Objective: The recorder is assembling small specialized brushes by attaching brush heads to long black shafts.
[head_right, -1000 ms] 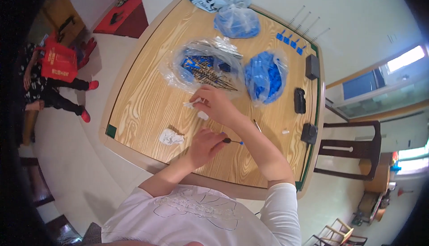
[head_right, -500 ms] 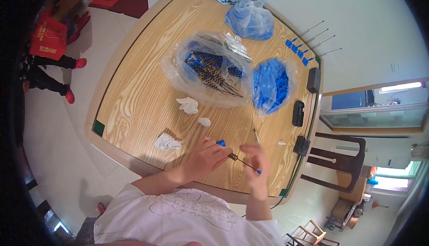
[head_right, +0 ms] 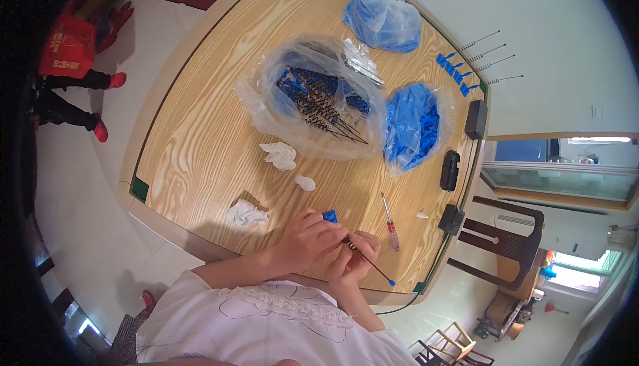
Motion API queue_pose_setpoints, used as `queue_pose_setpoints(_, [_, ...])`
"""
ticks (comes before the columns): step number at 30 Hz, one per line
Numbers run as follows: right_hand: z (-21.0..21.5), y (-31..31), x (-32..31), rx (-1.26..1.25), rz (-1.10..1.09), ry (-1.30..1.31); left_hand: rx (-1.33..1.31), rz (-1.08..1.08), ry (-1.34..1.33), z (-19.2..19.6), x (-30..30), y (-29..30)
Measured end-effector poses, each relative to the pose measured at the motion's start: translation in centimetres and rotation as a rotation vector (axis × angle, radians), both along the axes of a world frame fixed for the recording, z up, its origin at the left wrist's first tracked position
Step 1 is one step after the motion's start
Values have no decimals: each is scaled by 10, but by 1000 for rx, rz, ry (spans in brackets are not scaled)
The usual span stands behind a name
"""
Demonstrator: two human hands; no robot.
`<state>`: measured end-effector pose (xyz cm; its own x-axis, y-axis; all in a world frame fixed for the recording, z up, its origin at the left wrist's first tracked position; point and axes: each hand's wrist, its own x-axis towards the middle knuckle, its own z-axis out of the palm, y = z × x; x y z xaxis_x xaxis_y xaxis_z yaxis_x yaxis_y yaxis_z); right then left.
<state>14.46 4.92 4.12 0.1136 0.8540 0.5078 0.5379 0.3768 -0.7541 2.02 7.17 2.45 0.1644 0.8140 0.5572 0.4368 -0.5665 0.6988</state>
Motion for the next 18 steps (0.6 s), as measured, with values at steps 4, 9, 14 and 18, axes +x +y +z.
queue_pose_setpoints(4, [-15, 6, -2, 91, -14, -12, -15, 1, -8, -2, 1, 0])
queue_pose_setpoints(9, [-23, 8, -3, 166, -27, -3, -20, -9, 7, 0, -1, 1])
queue_pose_setpoints(14, [-4, 8, -5, 51, -14, -2, -41, -5, -29, -4, 0, 1])
queue_pose_setpoints(18, [28, 24, -25, 187, -80, 226, -41, -59, -4, 3, 3, 0])
